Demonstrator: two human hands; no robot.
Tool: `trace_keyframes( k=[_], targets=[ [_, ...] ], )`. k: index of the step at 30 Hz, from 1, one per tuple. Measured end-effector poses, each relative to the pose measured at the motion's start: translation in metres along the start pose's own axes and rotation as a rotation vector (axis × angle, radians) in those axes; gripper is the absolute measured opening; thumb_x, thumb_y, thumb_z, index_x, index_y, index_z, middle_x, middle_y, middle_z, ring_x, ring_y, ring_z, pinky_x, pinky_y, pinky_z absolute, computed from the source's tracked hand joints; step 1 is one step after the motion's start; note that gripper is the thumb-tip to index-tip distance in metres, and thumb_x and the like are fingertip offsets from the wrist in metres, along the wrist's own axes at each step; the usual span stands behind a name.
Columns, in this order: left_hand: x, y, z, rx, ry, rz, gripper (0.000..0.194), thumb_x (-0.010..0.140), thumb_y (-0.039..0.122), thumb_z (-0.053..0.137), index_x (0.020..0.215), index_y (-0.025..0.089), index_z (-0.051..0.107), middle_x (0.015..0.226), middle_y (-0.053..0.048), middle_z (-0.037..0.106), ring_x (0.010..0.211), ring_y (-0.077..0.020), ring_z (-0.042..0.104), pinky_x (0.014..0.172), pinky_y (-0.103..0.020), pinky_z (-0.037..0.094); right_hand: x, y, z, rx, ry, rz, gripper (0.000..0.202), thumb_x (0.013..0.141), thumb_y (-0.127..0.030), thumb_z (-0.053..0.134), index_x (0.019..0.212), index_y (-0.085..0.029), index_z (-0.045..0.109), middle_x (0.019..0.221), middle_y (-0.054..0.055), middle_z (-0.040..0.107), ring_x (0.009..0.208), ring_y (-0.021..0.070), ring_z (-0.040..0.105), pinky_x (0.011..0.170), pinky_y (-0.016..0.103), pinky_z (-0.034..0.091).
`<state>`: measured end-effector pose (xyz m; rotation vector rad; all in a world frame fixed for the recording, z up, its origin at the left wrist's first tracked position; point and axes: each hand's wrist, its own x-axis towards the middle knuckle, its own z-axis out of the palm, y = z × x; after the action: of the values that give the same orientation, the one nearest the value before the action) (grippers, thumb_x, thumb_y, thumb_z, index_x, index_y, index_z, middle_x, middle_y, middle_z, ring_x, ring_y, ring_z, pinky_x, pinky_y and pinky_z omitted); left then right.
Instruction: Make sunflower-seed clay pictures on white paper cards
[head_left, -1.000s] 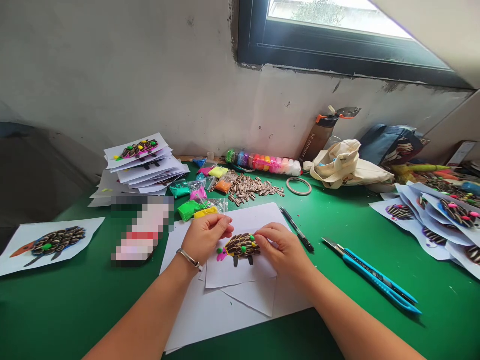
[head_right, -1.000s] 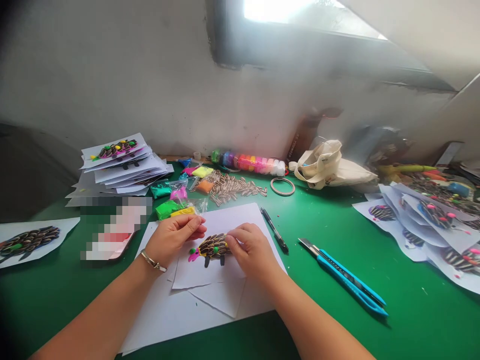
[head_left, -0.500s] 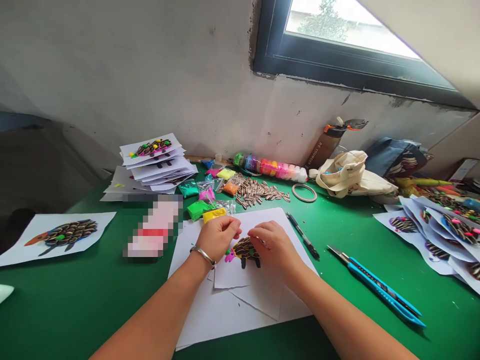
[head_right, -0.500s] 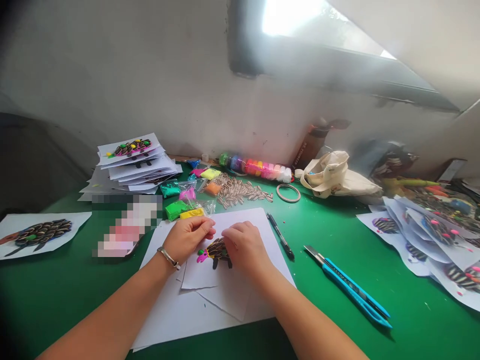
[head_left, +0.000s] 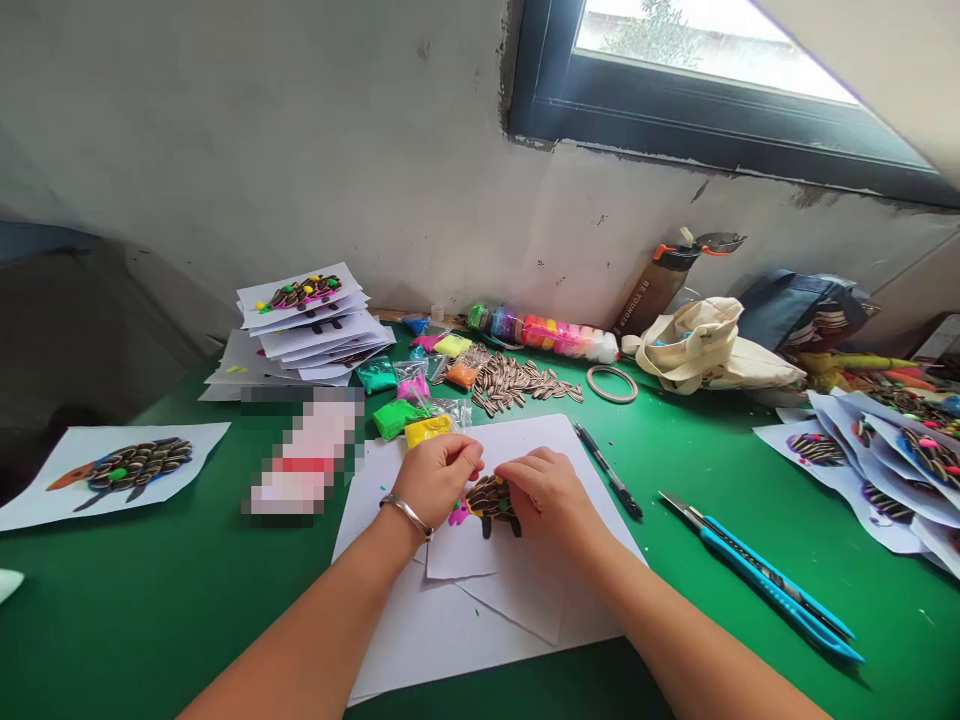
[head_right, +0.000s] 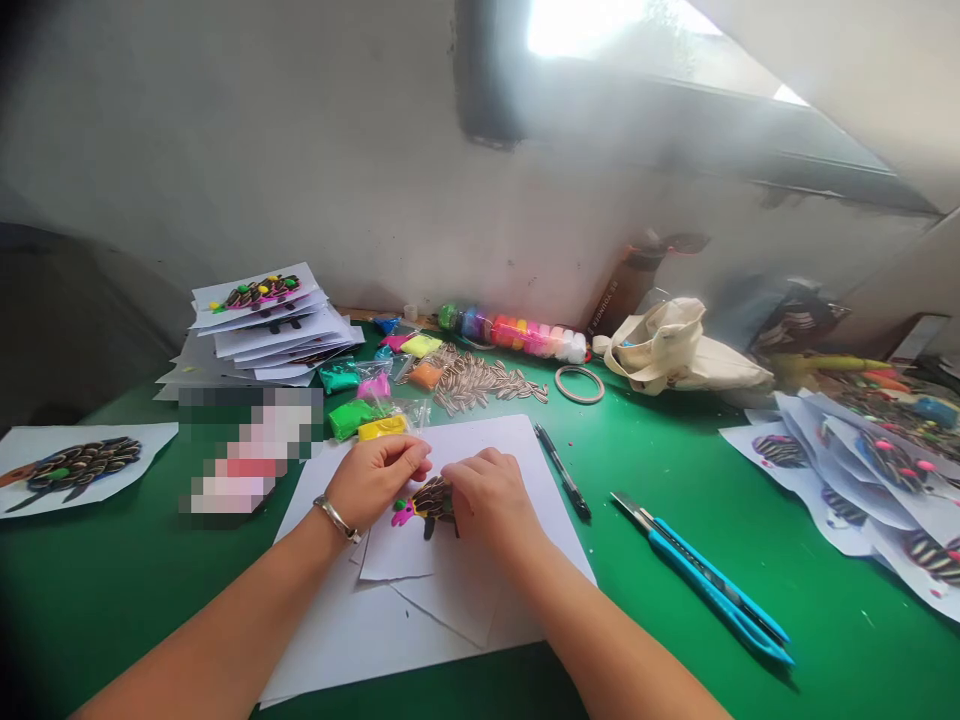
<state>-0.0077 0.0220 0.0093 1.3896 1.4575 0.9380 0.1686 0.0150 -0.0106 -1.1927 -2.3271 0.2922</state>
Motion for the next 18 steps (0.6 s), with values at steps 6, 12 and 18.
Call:
trace_keyframes(
  k=[6, 12, 18],
  targets=[
    [0.0002, 0.0013, 0.0011, 0.008, -0.006, -0.005, 0.031, 0.077, 0.046, 0.056, 0.076, 0.018, 0.068, 0.072, -0.004, 0.070, 0.067, -0.0192, 0.066, 0.056, -0.028, 0.052, -0.0050, 0.0000, 0.0008, -0.030, 0.021, -0.028, 0.028, 0.084, -0.006, 0.046, 0.091, -0.022, 0.068, 0.078, 0.003, 0.070, 0.078, 0.0199, 0.055, 0.075, 0.034, 0.038],
    [-0.0005, 0.0006, 0.0004, 0.026, -0.008, 0.017, 0.031, 0.078, 0.045, 0.055, 0.076, 0.018, 0.068, 0.072, -0.004, 0.070, 0.067, -0.0197, 0.066, 0.056, -0.028, 0.053, -0.0081, 0.0008, 0.0041, 0.043, 0.112, -0.035, 0.030, 0.081, -0.006, 0.049, 0.093, -0.023, 0.071, 0.091, 0.005, 0.070, 0.084, 0.0213, 0.054, 0.073, 0.033, 0.043],
    [0.0000, -0.0019, 0.0013, 0.013, -0.013, 0.018, 0.030, 0.077, 0.045, 0.055, 0.076, 0.018, 0.067, 0.072, -0.004, 0.069, 0.067, -0.0197, 0.066, 0.059, -0.029, 0.054, -0.0080, 0.0009, 0.0058, 0.054, 0.105, -0.060, 0.034, 0.080, -0.003, 0.047, 0.098, -0.022, 0.069, 0.084, 0.004, 0.071, 0.080, 0.0201, 0.056, 0.074, 0.034, 0.044]
  ],
)
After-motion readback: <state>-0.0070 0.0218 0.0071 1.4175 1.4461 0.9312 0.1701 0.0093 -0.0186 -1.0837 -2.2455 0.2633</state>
